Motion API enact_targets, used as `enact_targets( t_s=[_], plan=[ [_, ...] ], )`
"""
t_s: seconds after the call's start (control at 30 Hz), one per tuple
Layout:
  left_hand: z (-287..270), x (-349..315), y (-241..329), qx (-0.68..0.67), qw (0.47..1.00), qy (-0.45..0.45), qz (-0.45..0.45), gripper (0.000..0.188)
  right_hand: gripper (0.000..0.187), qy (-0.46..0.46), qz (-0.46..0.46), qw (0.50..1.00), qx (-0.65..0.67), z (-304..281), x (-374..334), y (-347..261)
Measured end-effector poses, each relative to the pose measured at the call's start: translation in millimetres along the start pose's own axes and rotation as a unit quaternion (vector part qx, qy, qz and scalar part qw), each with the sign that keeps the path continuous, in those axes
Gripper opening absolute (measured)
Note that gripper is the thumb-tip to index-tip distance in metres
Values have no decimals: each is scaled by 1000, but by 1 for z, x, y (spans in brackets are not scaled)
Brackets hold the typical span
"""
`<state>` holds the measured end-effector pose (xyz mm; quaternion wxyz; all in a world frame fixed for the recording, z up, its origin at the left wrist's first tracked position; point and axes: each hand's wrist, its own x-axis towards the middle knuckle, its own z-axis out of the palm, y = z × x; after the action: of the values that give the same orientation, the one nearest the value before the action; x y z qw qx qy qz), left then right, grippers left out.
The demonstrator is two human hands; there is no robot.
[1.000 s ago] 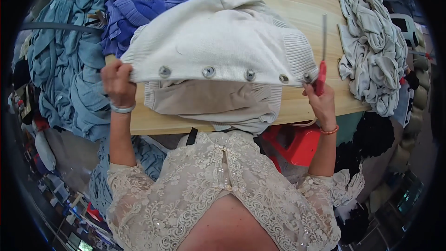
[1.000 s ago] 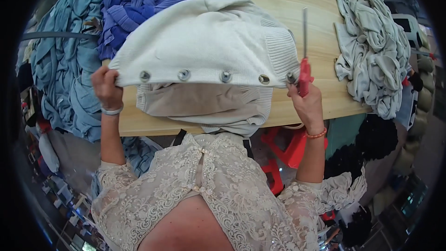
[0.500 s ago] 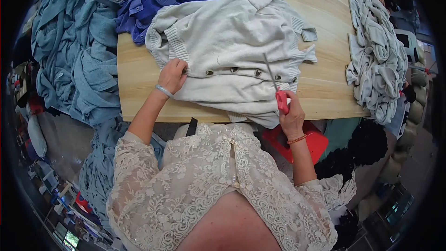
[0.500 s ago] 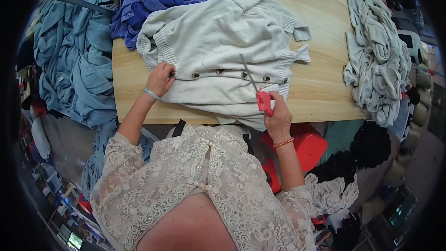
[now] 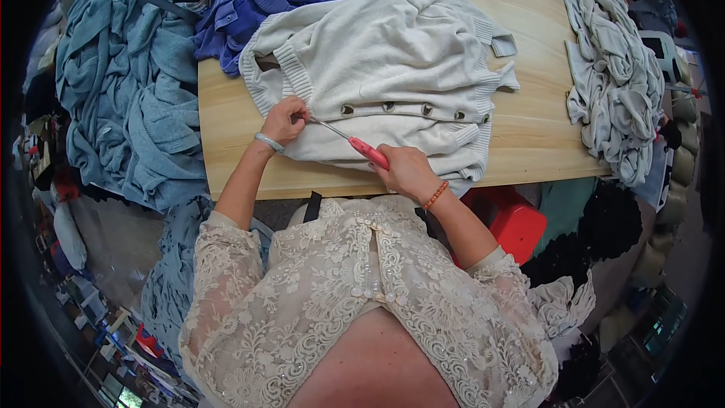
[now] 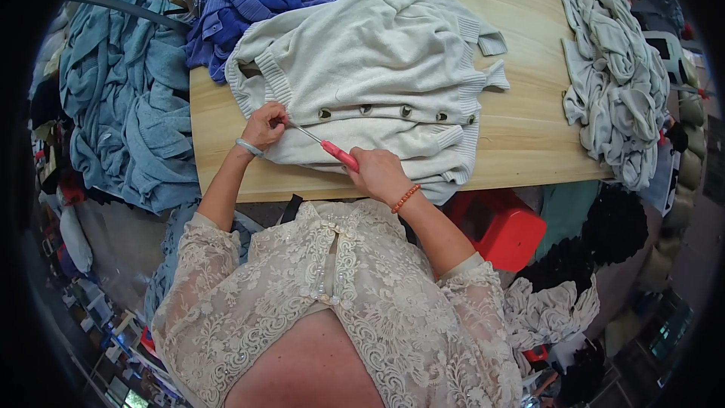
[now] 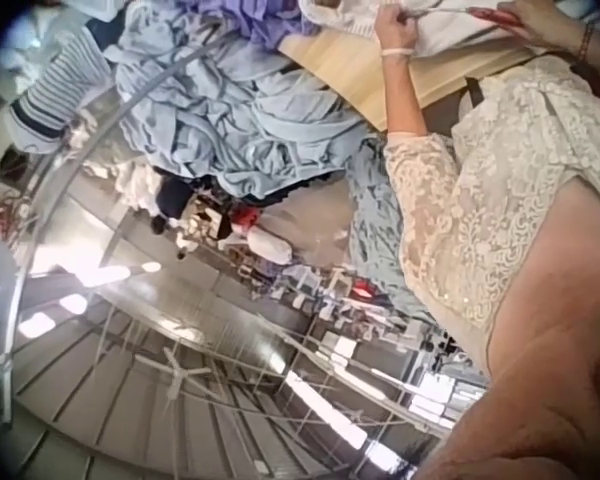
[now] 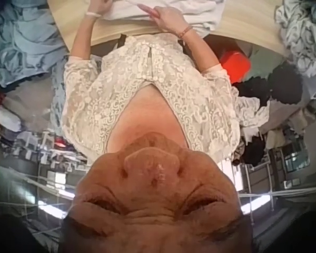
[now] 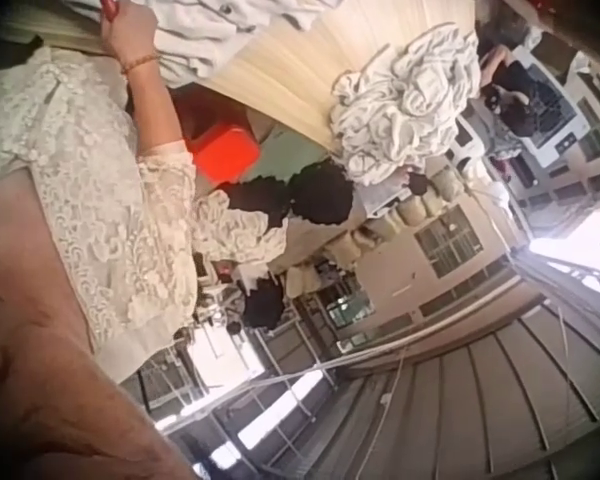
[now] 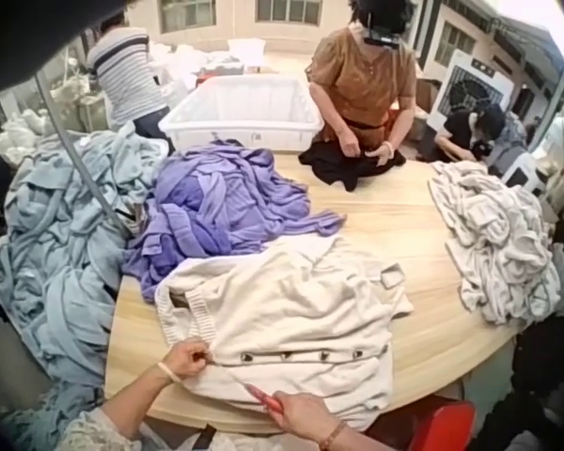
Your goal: Inspecting a knit sweater, trimming loose threads with scissors, and fastening the buttons on a workbench.
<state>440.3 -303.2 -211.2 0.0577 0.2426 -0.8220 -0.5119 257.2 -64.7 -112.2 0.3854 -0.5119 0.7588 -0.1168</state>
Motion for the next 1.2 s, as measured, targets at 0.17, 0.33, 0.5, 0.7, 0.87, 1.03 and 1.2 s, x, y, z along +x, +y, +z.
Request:
enact_targets(
  t_s=[0.17,0.33,0.5,0.7,0.87,1.03,1.2],
  plan=[
    [18,0,66,334,910,186,163,22,20,31,5,999,37,-1,-27,23],
    [70,22,56,155,973,64,159,33,19,65,46,997,15,-5,-56,47],
    [76,42,39,150,985,27,83,30,16,42,122,991,-18,-18,-70,49],
    [75,41,54,202,973,-5,111,16,18,41,77,995,56,-10,-64,44],
    [109,52,80,111,974,80,179,15,16,85,107,989,55,-16,-100,77],
    [127,82,80,104,992,22,74,25,14,110,156,981,24,-30,-111,85],
    [117,89,85,76,994,-70,45,19,14,83,140,986,43,-22,-93,80]
  ],
)
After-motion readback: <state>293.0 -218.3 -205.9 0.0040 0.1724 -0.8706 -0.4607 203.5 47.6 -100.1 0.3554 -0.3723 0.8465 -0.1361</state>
